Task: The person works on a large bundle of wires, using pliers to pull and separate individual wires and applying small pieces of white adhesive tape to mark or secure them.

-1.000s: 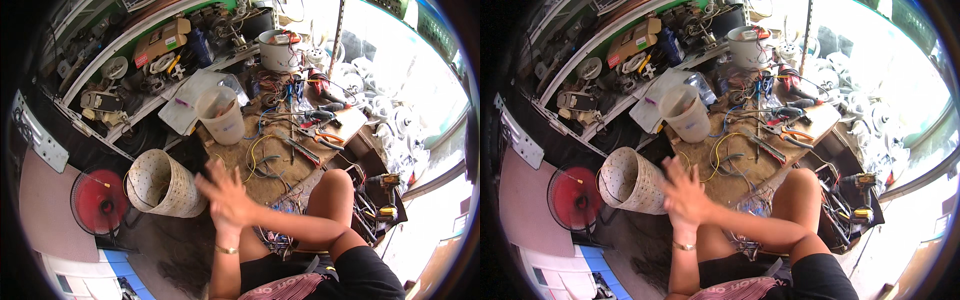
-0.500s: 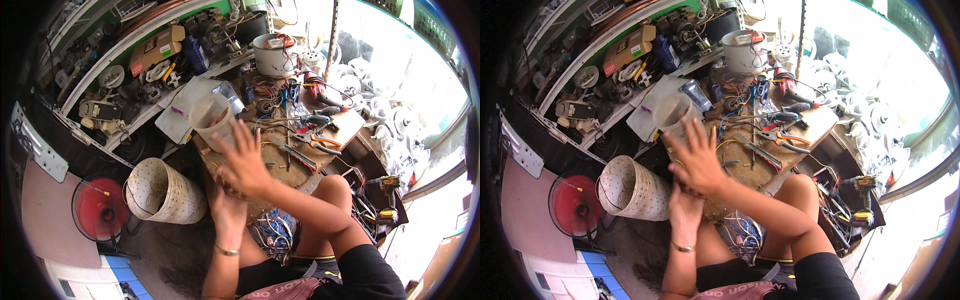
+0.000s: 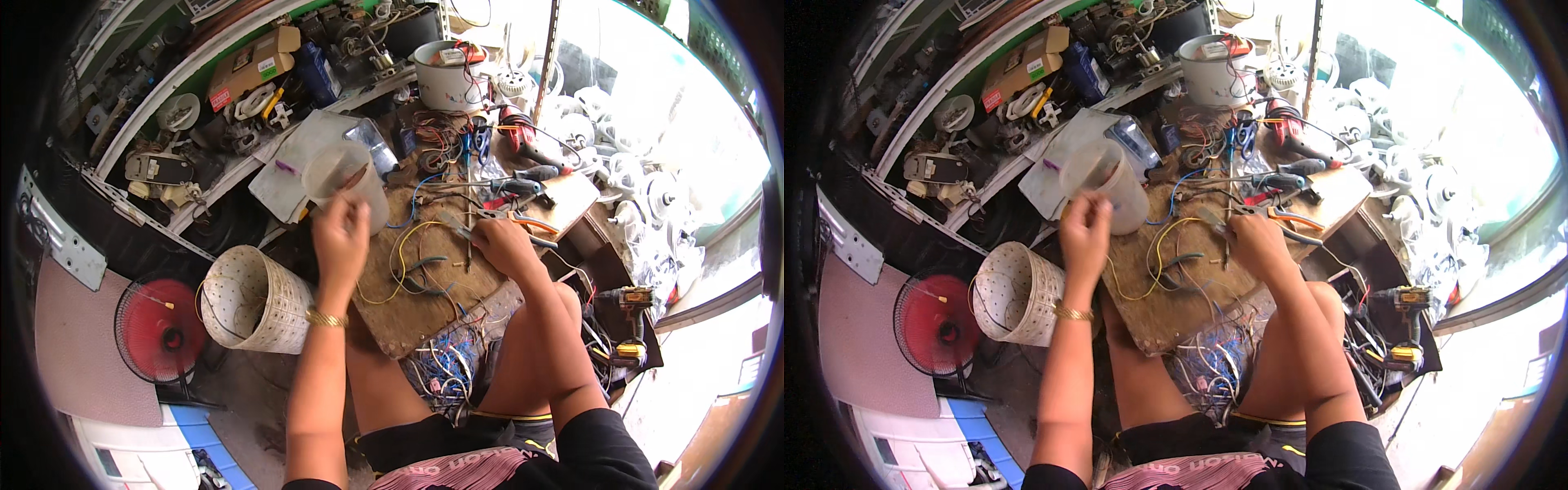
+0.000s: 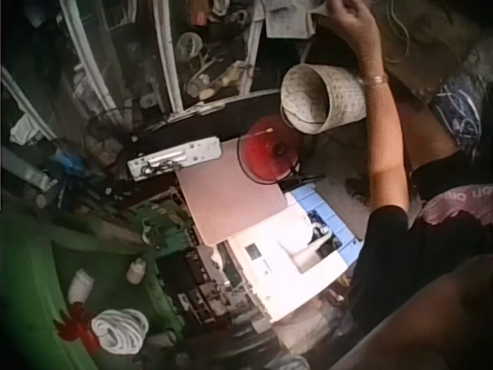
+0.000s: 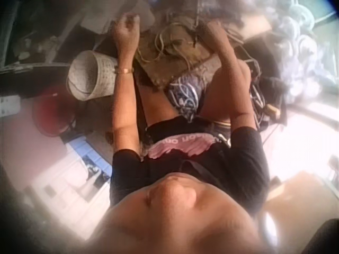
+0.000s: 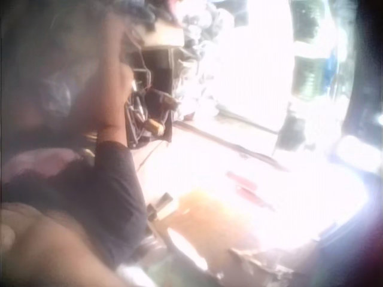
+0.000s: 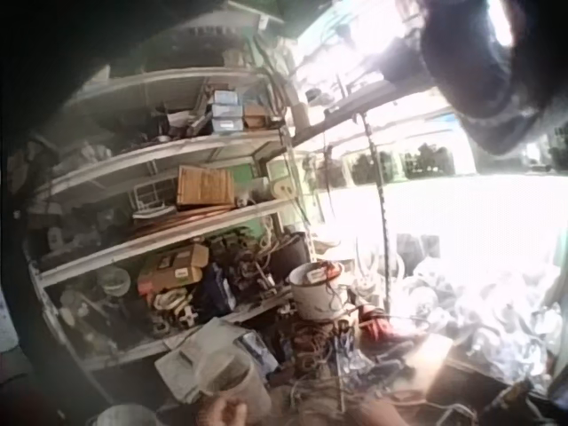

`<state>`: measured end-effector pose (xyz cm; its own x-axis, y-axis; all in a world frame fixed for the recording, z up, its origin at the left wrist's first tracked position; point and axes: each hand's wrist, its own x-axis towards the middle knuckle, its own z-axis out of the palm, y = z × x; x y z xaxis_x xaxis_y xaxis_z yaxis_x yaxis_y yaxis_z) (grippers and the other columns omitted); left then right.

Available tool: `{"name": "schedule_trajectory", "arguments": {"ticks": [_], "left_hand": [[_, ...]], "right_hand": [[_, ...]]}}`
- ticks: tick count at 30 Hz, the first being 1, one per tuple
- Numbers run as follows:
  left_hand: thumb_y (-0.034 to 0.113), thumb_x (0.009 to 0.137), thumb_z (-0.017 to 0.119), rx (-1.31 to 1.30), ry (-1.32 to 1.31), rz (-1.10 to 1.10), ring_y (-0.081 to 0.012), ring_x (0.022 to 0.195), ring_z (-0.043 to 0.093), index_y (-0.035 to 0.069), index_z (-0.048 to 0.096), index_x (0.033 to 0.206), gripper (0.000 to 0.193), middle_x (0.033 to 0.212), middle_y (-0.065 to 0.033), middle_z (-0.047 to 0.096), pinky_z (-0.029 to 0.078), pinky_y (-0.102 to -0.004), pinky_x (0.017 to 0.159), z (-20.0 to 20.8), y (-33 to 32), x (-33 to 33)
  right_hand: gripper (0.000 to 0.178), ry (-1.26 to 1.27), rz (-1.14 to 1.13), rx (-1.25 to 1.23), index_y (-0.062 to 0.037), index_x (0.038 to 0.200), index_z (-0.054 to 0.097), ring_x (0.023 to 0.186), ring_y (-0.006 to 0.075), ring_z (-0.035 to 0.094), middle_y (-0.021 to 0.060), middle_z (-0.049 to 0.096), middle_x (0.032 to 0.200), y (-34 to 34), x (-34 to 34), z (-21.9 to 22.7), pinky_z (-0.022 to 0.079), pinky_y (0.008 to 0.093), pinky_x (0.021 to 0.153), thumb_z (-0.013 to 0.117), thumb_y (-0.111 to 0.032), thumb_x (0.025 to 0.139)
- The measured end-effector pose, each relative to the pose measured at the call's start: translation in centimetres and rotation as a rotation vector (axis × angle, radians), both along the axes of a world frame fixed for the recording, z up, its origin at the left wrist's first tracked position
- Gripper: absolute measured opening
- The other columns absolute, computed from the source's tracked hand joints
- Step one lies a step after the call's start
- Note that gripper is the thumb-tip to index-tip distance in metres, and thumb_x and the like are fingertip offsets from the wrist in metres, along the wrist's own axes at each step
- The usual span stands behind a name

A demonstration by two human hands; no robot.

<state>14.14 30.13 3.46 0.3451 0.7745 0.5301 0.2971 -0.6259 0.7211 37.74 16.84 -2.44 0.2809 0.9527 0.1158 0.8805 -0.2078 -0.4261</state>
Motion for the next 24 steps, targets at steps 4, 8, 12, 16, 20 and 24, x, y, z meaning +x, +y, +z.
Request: {"name": "schedule_trajectory", "arguments": {"ticks": [4,8,12,16,20,24], "left_hand": [[0.001,0.078,0.064,0.116,0.353,-0.086,-0.0296,0.084,0.059,0.003,0.067,0.084,0.007,0.083,-0.0097,0.062,0.048,-0.0390,0.074,-7.4,-3.6,-1.4],[0.003,0.076,0.067,0.105,0.445,-0.158,-0.0303,0.090,0.057,0.004,0.066,0.084,0.008,0.088,-0.0092,0.060,0.047,-0.0399,0.078,-9.2,-5.5,-1.7],[0.006,0.076,0.069,0.126,0.372,-0.026,-0.0298,0.091,0.058,0.006,0.065,0.092,0.016,0.089,-0.0093,0.058,0.047,-0.0399,0.078,-9.5,-6.0,-1.3],[0.010,0.077,0.068,-0.087,0.466,0.140,-0.0295,0.093,0.060,0.005,0.061,0.086,0.013,0.093,-0.0099,0.058,0.049,-0.0375,0.072,-10.8,-5.0,-3.5],[0.014,0.078,0.066,0.031,0.612,0.160,-0.0302,0.099,0.056,0.008,0.058,0.088,0.014,0.103,-0.0082,0.057,0.045,-0.0451,0.079,-11.2,-6.3,-3.5],[0.017,0.078,0.067,0.231,0.432,-0.044,-0.0295,0.107,0.052,0.009,0.061,0.105,0.029,0.109,-0.0082,0.057,0.042,-0.0452,0.087,-10.4,-7.9,-1.9]], "right_hand": [[0.016,-0.255,0.036,0.011,-0.0010,0.091,0.064,0.091,0.0350,0.061,0.0160,0.063,0.100,-0.2,-1.1,-4.4,0.053,0.0424,0.071,0.054,-0.008,0.081],[0.024,-0.411,-0.086,-0.060,-0.0034,0.104,0.059,0.093,0.0293,0.058,0.0111,0.058,0.102,0.1,-3.2,-5.3,0.052,0.0393,0.069,0.055,-0.010,0.082],[0.028,-0.472,-0.170,-0.065,-0.0036,0.108,0.057,0.095,0.0266,0.056,0.0093,0.058,0.101,1.1,-3.4,-6.2,0.049,0.0378,0.067,0.057,-0.013,0.081],[0.032,-0.439,-0.162,-0.046,-0.0020,0.107,0.056,0.095,0.0282,0.056,0.0105,0.057,0.103,1.4,-4.6,-6.0,0.049,0.0407,0.072,0.061,-0.012,0.078],[0.033,-0.217,-0.155,0.025,-0.0002,0.104,0.054,0.099,0.0319,0.055,0.0138,0.053,0.109,0.7,-3.4,-5.1,0.049,0.0472,0.077,0.063,-0.009,0.074],[0.033,0.006,-0.136,0.170,-0.0011,0.104,0.048,0.090,0.0278,0.062,0.0174,0.055,0.102,0.3,-3.6,-2.2,0.052,0.0413,0.072,0.063,-0.005,0.075]]}}
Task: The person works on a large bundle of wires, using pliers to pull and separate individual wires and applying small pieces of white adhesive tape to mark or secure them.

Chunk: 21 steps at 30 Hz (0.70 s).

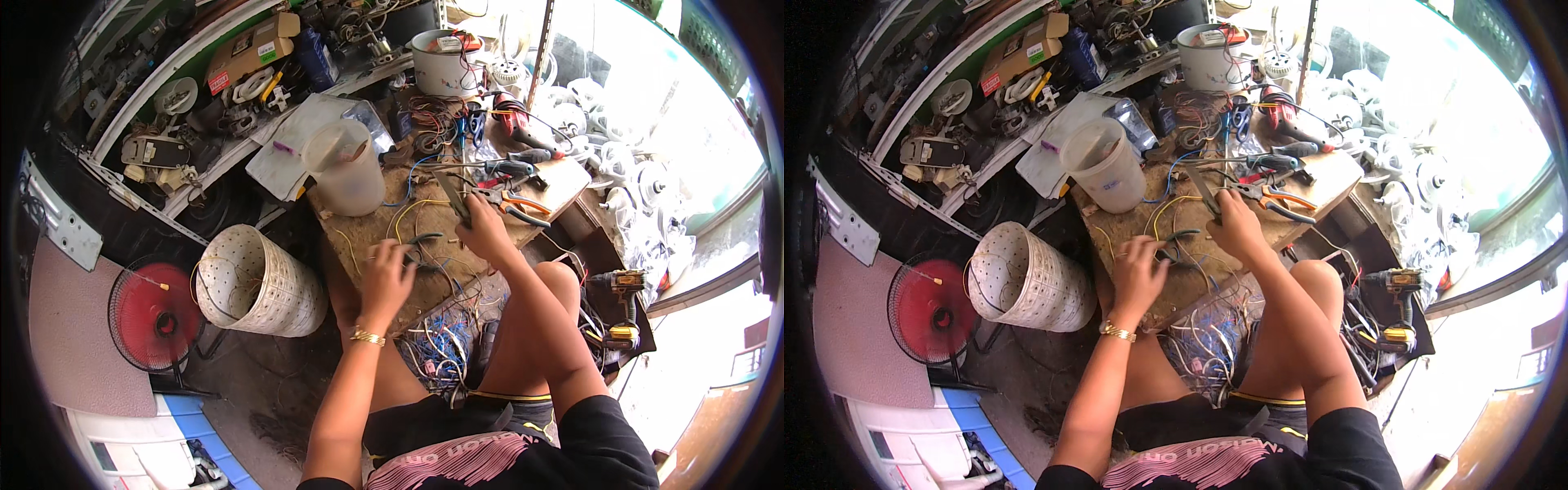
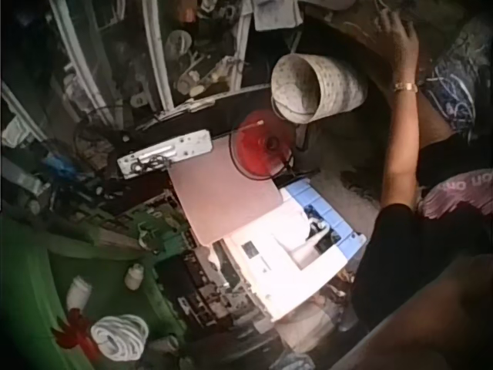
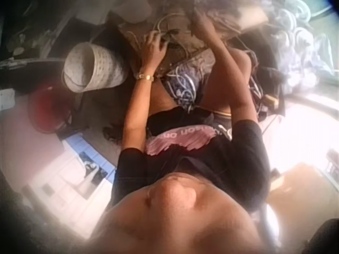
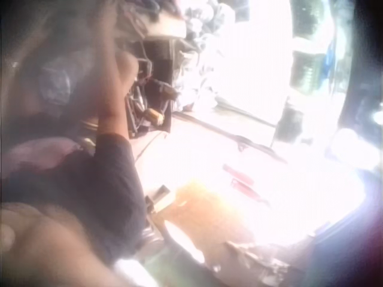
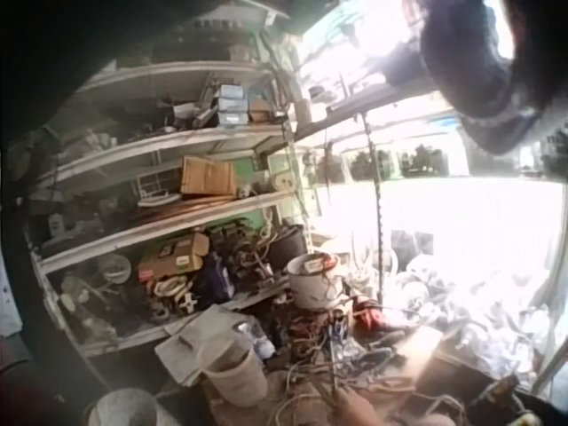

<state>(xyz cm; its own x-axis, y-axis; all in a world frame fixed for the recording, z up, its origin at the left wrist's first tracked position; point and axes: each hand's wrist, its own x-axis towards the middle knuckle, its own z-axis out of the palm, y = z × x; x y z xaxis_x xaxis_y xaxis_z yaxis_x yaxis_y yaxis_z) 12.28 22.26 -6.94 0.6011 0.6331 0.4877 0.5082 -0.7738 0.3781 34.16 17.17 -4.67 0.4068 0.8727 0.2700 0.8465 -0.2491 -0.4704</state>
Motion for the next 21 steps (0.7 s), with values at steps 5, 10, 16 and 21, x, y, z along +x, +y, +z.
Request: {"name": "schedule_trajectory", "arguments": {"ticks": [5,10,16,21], "left_hand": [[0.014,0.075,0.068,0.279,0.118,-0.228,-0.0262,0.101,0.055,0.011,0.061,0.095,0.022,0.096,-0.0048,0.059,0.039,-0.0404,0.088,-1.2,-2.4,7.0],[0.016,0.083,0.064,0.144,0.132,-0.203,-0.0241,0.094,0.061,0.009,0.058,0.090,0.011,0.091,-0.0062,0.065,0.044,-0.0400,0.083,-1.1,-0.4,7.1],[0.005,0.090,0.055,-0.238,-0.392,0.009,-0.0268,0.072,0.062,0.001,0.056,0.091,0.005,0.079,-0.0135,0.062,0.047,-0.0341,0.064,7.8,1.3,3.1],[0.000,0.088,0.056,-0.072,-0.294,-0.060,-0.0236,0.077,0.062,0.000,0.066,0.097,0.014,0.084,-0.0110,0.063,0.047,-0.0303,0.069,12.9,1.6,-1.4]], "right_hand": [[0.021,1.083,0.257,0.222,-0.0001,0.104,0.053,0.059,0.0095,0.056,0.0034,0.059,0.071,0.0,0.3,1.8,0.046,0.0254,0.055,0.060,-0.006,0.085],[0.020,0.896,0.217,0.212,-0.0011,0.106,0.067,0.062,0.0061,0.053,0.0014,0.064,0.077,-2.0,0.3,2.5,0.042,0.0220,0.054,0.062,-0.010,0.088],[0.024,1.010,0.304,-0.229,-0.0025,0.100,0.069,0.059,0.0041,0.047,0.0004,0.067,0.079,-3.3,1.2,2.9,0.038,0.0213,0.053,0.065,-0.025,0.091],[0.026,1.268,0.589,-0.089,-0.0048,0.101,0.066,0.066,0.0057,0.052,0.0001,0.065,0.081,-3.6,0.7,4.5,0.042,0.0212,0.059,0.060,-0.029,0.094]]}}
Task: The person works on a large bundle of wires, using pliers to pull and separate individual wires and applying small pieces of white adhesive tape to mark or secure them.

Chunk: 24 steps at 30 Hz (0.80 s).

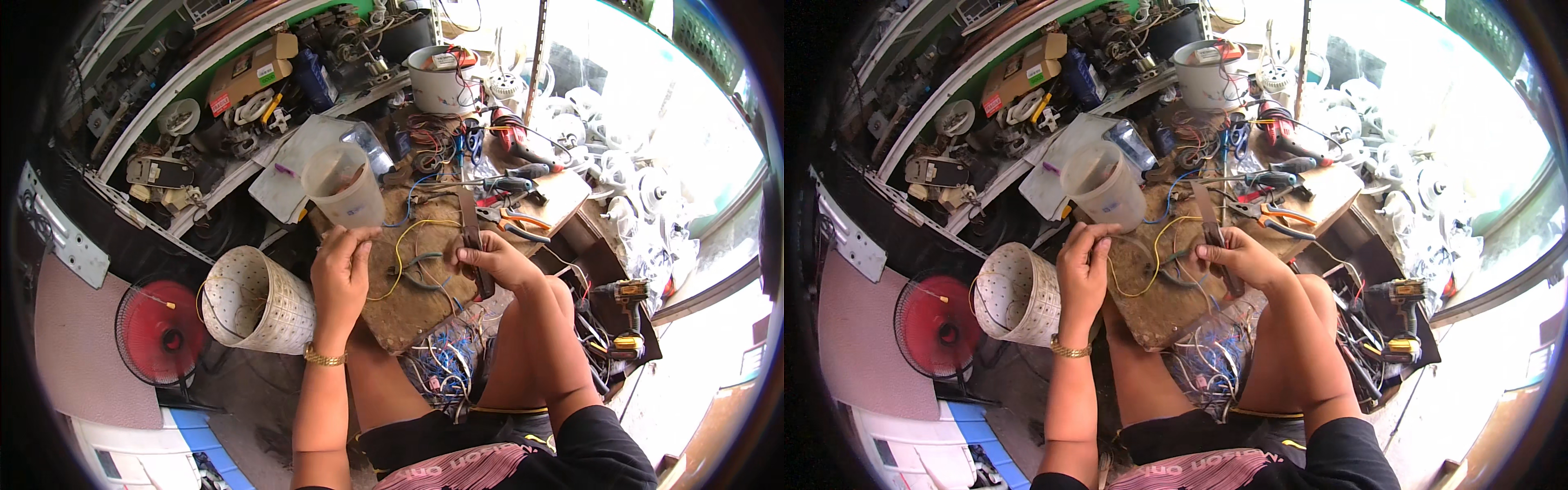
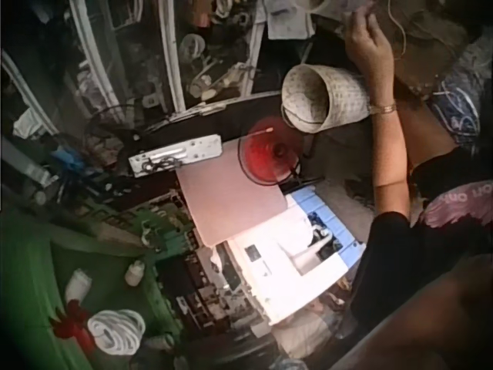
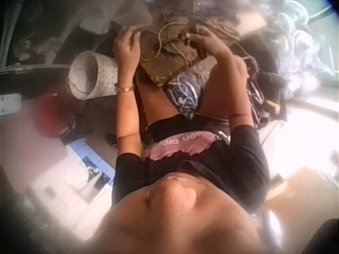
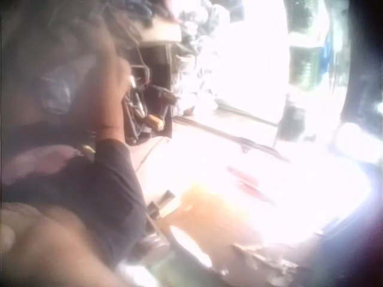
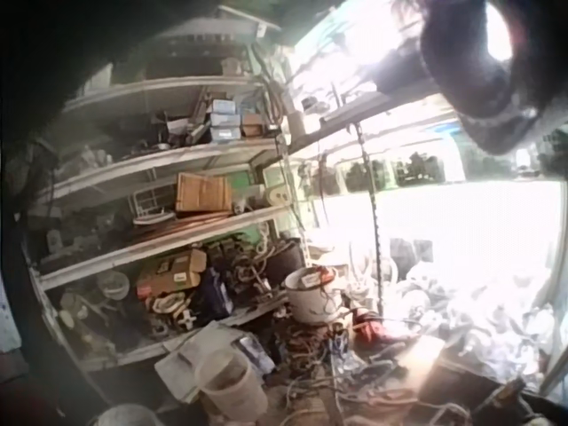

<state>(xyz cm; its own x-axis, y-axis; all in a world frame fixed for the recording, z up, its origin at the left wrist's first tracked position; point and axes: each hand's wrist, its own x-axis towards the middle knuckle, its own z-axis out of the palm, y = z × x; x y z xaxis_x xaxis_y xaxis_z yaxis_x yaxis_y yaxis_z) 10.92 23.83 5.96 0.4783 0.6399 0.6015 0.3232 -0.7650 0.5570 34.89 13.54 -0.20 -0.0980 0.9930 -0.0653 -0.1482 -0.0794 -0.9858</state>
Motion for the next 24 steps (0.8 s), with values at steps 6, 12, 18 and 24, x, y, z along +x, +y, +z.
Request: {"name": "schedule_trajectory", "arguments": {"ticks": [6,12,18,24], "left_hand": [[0.003,0.088,0.057,-0.048,-0.074,-0.020,-0.0250,0.076,0.061,0.002,0.067,0.093,0.011,0.080,-0.0105,0.062,0.047,-0.0323,0.069,0.7,-2.4,0.3],[0.004,0.086,0.060,0.001,-0.046,0.022,-0.0200,0.065,0.056,0.002,0.068,0.090,0.009,0.075,-0.0076,0.061,0.043,-0.0315,0.062,0.4,-1.6,-1.9],[0.019,0.076,0.069,0.192,0.398,0.060,-0.0267,0.065,0.053,0.009,0.059,0.069,0.016,0.065,-0.0054,0.052,0.043,-0.0385,0.059,0.2,-2.4,-3.6],[0.024,0.081,0.068,0.197,0.441,0.174,-0.0292,0.064,0.055,0.008,0.057,0.068,0.023,0.064,-0.0088,0.055,0.042,-0.0406,0.055,-2.7,-3.7,-4.7]], "right_hand": [[0.033,0.426,-0.106,-0.013,-0.0052,0.122,0.058,0.106,0.0190,0.060,0.0079,0.067,0.106,1.7,-7.0,-1.1,0.044,0.0349,0.095,0.050,-0.027,0.099],[0.027,0.691,0.186,-0.177,-0.0034,0.105,0.062,0.063,0.0167,0.059,0.0016,0.053,0.068,0.3,-5.8,-0.6,0.049,0.0288,0.062,0.054,-0.029,0.097],[0.027,-0.663,-0.233,0.248,-0.0050,0.088,0.069,0.054,0.0194,0.057,0.0086,0.057,0.059,0.7,-6.5,-1.0,0.046,0.0341,0.055,0.071,-0.031,0.084],[0.026,-1.003,-0.293,0.114,-0.0078,0.085,0.070,0.072,0.0356,0.063,0.0175,0.065,0.073,1.6,-7.5,0.1,0.049,0.0443,0.065,0.072,-0.033,0.078]]}}
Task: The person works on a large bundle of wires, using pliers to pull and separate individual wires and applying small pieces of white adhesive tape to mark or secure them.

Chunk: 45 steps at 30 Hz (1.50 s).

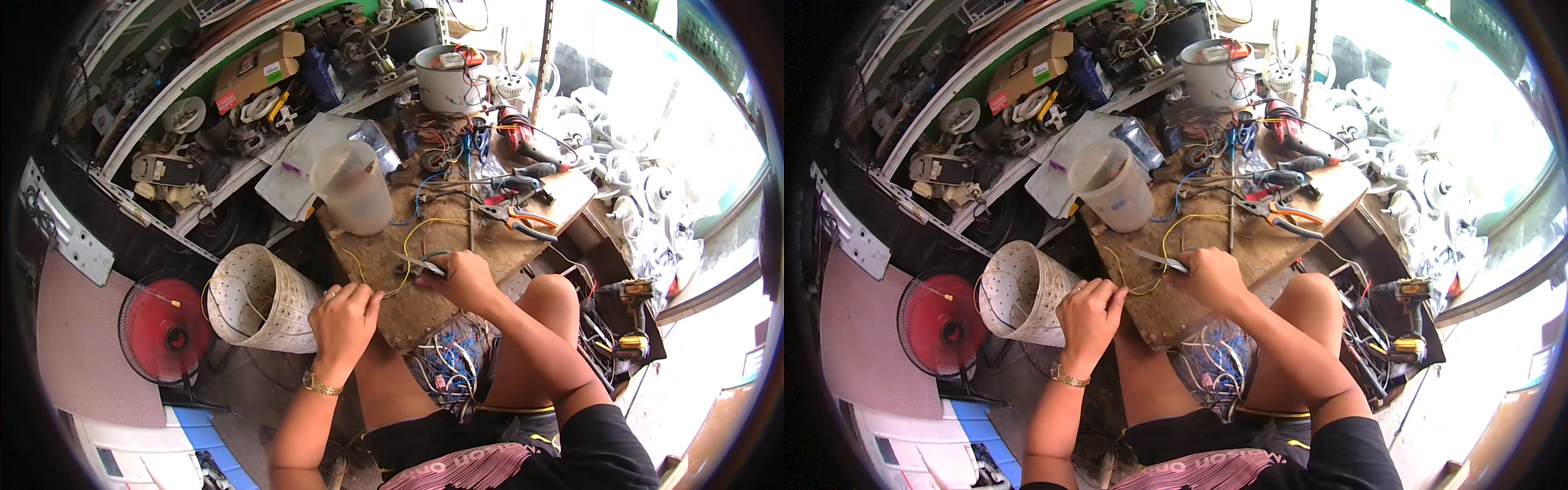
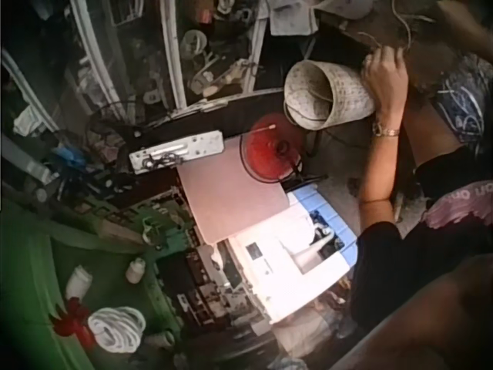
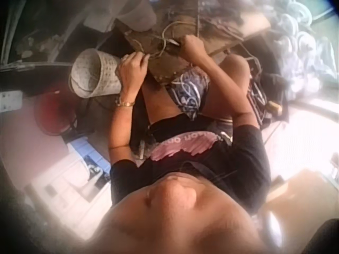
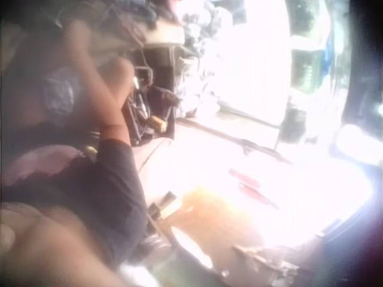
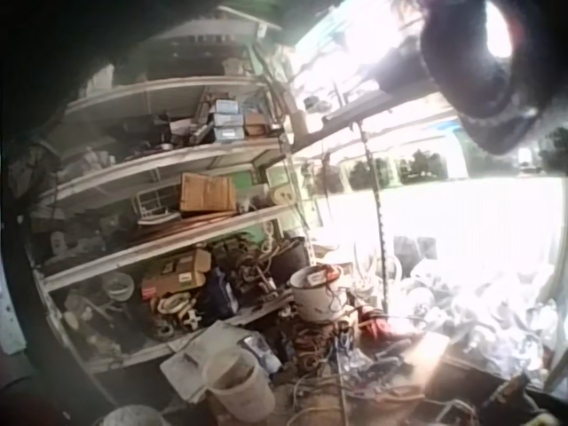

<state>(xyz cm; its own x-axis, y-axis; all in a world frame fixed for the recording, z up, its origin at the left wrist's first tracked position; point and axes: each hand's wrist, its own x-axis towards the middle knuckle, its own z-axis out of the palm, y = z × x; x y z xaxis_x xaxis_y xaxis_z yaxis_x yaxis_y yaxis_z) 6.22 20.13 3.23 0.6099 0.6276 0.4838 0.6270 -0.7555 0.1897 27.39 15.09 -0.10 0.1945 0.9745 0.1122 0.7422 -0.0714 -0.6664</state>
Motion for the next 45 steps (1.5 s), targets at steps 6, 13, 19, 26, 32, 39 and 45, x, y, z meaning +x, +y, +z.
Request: {"name": "schedule_trajectory", "arguments": {"ticks": [6,13,19,26,32,39,45], "left_hand": [[0.026,0.086,0.065,-0.452,-0.069,0.117,-0.0318,0.062,0.058,0.007,0.056,0.067,0.028,0.062,-0.0121,0.057,0.041,-0.0432,0.053,-1.7,-0.4,-1.5],[0.021,0.094,0.055,-0.787,-0.185,-0.258,-0.0236,0.054,0.048,0.005,0.049,0.070,0.029,0.058,-0.0080,0.050,0.036,-0.0338,0.052,-4.8,-2.8,-0.7],[0.023,0.096,0.056,-0.896,-0.437,-0.076,-0.0048,0.058,0.049,0.002,0.060,0.086,0.023,0.061,0.0004,0.054,0.039,-0.0252,0.053,-5.7,-3.1,-1.6],[0.014,0.091,0.061,-0.852,-0.334,0.022,-0.0089,0.072,0.060,-0.003,0.067,0.087,0.018,0.075,-0.0063,0.069,0.047,-0.0262,0.066,-5.2,-3.2,-2.8],[0.015,0.096,0.052,-0.930,-0.404,0.003,-0.0074,0.055,0.047,0.001,0.057,0.087,0.018,0.060,-0.0025,0.050,0.038,-0.0269,0.051,-6.9,-3.6,-2.1],[0.021,0.101,0.045,-1.451,-0.990,0.017,-0.0030,0.050,0.033,0.009,0.051,0.092,0.016,0.060,0.0055,0.037,0.028,-0.0198,0.044,-7.2,-4.6,-0.7],[0.021,0.101,0.043,-1.452,-1.198,-0.022,-0.0029,0.048,0.031,0.010,0.048,0.094,0.014,0.063,0.0035,0.042,0.027,-0.0178,0.044,-5.7,-5.5,0.1]], "right_hand": [[0.026,0.050,0.251,0.041,-0.0103,0.088,0.071,0.069,0.0354,0.062,0.0160,0.064,0.071,0.3,3.4,-1.1,0.048,0.0431,0.063,0.073,-0.034,0.077],[0.024,-0.257,0.049,0.071,-0.0156,0.090,0.074,0.065,0.0335,0.062,0.0128,0.065,0.070,0.9,1.4,-1.8,0.048,0.0407,0.060,0.076,-0.034,0.075],[0.027,0.116,0.320,-0.063,-0.0086,0.094,0.071,0.071,0.0369,0.061,0.0188,0.064,0.076,1.3,5.8,-1.8,0.048,0.0428,0.067,0.071,-0.032,0.080],[0.019,-0.040,0.521,-0.013,-0.0080,0.093,0.070,0.065,0.0352,0.053,0.0181,0.062,0.074,0.9,5.5,-0.3,0.044,0.0381,0.061,0.073,-0.023,0.081],[0.028,0.147,0.293,0.172,-0.0058,0.103,0.065,0.061,0.0251,0.054,0.0120,0.064,0.076,2.0,5.6,-0.8,0.042,0.0381,0.059,0.071,-0.026,0.084],[0.029,0.786,0.038,0.136,-0.0017,0.114,0.050,0.054,0.0088,0.050,0.0010,0.054,0.078,-0.4,2.1,-0.4,0.042,0.0245,0.048,0.052,-0.026,0.099],[0.016,1.373,0.432,-0.210,-0.0058,0.110,0.051,0.070,0.0095,0.055,0.0042,0.059,0.085,-2.5,-2.5,-1.6,0.043,0.0222,0.059,0.049,-0.016,0.098]]}}
